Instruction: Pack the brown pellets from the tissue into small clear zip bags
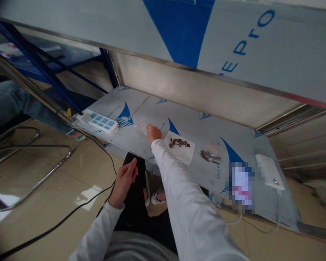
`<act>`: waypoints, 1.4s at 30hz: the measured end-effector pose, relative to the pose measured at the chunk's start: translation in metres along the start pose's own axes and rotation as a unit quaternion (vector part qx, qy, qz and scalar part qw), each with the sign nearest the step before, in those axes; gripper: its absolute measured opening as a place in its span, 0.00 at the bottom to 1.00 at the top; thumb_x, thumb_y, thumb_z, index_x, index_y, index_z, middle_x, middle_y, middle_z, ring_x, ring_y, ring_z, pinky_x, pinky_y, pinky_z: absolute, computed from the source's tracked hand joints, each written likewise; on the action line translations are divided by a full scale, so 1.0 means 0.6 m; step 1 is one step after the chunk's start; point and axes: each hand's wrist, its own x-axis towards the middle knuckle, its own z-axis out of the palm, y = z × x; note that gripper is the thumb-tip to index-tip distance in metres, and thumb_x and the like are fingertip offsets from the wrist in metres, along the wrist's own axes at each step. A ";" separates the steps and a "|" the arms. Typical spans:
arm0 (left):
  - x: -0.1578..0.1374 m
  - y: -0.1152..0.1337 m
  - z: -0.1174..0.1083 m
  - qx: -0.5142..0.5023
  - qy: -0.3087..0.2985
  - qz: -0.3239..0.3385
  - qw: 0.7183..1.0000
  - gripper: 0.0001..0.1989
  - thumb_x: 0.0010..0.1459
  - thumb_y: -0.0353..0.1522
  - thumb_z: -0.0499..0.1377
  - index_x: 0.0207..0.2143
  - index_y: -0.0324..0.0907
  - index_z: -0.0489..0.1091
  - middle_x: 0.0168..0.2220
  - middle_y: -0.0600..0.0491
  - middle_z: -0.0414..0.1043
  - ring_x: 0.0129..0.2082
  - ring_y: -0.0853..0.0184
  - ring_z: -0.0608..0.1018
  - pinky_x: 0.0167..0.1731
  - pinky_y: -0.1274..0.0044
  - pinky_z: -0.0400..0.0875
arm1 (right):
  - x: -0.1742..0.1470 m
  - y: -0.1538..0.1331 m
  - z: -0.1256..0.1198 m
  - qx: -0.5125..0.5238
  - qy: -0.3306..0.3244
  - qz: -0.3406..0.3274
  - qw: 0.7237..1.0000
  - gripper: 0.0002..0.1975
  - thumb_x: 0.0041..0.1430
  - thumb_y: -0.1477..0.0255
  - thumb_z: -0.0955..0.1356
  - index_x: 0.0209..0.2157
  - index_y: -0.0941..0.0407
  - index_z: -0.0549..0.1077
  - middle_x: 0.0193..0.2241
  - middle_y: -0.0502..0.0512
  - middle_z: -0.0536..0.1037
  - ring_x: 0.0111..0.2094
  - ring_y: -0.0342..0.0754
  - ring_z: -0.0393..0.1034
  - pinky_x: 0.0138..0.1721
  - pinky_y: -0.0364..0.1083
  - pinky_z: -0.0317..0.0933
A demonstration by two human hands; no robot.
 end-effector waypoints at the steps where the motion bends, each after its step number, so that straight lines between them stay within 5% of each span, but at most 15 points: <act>1: 0.000 0.000 0.000 -0.001 -0.001 0.000 1.000 0.28 0.55 0.51 0.52 0.15 0.39 0.61 0.12 0.60 0.51 0.13 0.77 0.54 0.15 0.81 0.45 | 0.001 0.000 0.000 -0.003 -0.004 -0.004 1.000 0.17 0.67 0.67 0.54 0.45 0.52 0.72 0.39 0.60 0.78 0.41 0.53 0.73 0.38 0.47 0.60; 9: -0.001 0.000 -0.004 -0.005 -0.003 -0.003 1.000 0.28 0.56 0.51 0.51 0.15 0.39 0.60 0.12 0.60 0.52 0.13 0.77 0.54 0.15 0.81 0.45 | -0.001 0.010 -0.003 -0.039 -0.022 0.004 0.999 0.17 0.67 0.67 0.57 0.51 0.60 0.66 0.39 0.67 0.78 0.39 0.56 0.74 0.36 0.48 0.61; 19: 0.003 -0.008 -0.002 0.004 -0.014 0.002 1.000 0.28 0.57 0.51 0.50 0.16 0.39 0.60 0.13 0.60 0.52 0.13 0.77 0.55 0.15 0.81 0.45 | 0.009 0.011 -0.024 -0.044 0.006 -0.019 0.999 0.20 0.65 0.59 0.59 0.50 0.57 0.67 0.40 0.66 0.77 0.42 0.56 0.73 0.40 0.49 0.62; 24: 0.003 -0.009 -0.004 0.006 -0.013 0.001 1.000 0.28 0.57 0.51 0.51 0.15 0.39 0.61 0.13 0.60 0.53 0.13 0.77 0.56 0.15 0.81 0.46 | 0.022 0.014 -0.033 0.183 0.037 -0.009 0.982 0.18 0.58 0.63 0.67 0.47 0.58 0.69 0.26 0.57 0.78 0.33 0.52 0.74 0.39 0.48 0.64; 28: 0.004 -0.007 -0.005 0.004 0.001 0.002 1.000 0.27 0.57 0.50 0.51 0.16 0.38 0.62 0.14 0.60 0.54 0.14 0.77 0.57 0.15 0.82 0.48 | 0.015 0.017 -0.033 0.305 -0.008 -0.015 0.952 0.16 0.61 0.63 0.64 0.44 0.60 0.71 0.18 0.51 0.76 0.19 0.45 0.72 0.26 0.43 0.66; 32: 0.009 0.000 -0.006 -0.014 0.051 0.042 0.998 0.21 0.56 0.48 0.54 0.26 0.38 0.69 0.21 0.57 0.64 0.18 0.76 0.63 0.18 0.83 0.55 | -0.062 0.020 -0.027 0.429 -0.042 -0.034 0.902 0.17 0.61 0.61 0.63 0.42 0.60 0.73 0.26 0.56 0.80 0.23 0.46 0.76 0.23 0.41 0.67; 34: 0.008 0.007 -0.007 -0.031 0.074 0.067 0.995 0.18 0.56 0.46 0.56 0.33 0.39 0.70 0.26 0.56 0.69 0.21 0.75 0.66 0.20 0.83 0.60 | -0.127 0.023 -0.026 0.488 -0.009 -0.049 0.871 0.19 0.60 0.60 0.64 0.45 0.58 0.73 0.30 0.56 0.81 0.27 0.48 0.77 0.26 0.44 0.70; 37: 0.001 0.025 -0.005 -0.066 0.086 0.087 0.990 0.17 0.58 0.45 0.55 0.37 0.39 0.70 0.30 0.54 0.71 0.25 0.74 0.70 0.25 0.82 0.65 | -0.227 0.029 -0.028 0.443 0.088 -0.082 0.888 0.14 0.62 0.65 0.64 0.45 0.54 0.75 0.40 0.56 0.80 0.39 0.50 0.77 0.41 0.48 0.71; 42: -0.017 0.052 0.012 -0.072 0.006 0.069 0.995 0.18 0.57 0.44 0.56 0.32 0.37 0.72 0.26 0.54 0.72 0.25 0.72 0.72 0.26 0.81 0.67 | -0.322 0.053 -0.021 0.359 0.166 -0.129 0.909 0.16 0.63 0.74 0.62 0.50 0.50 0.73 0.47 0.53 0.77 0.49 0.48 0.71 0.53 0.49 0.65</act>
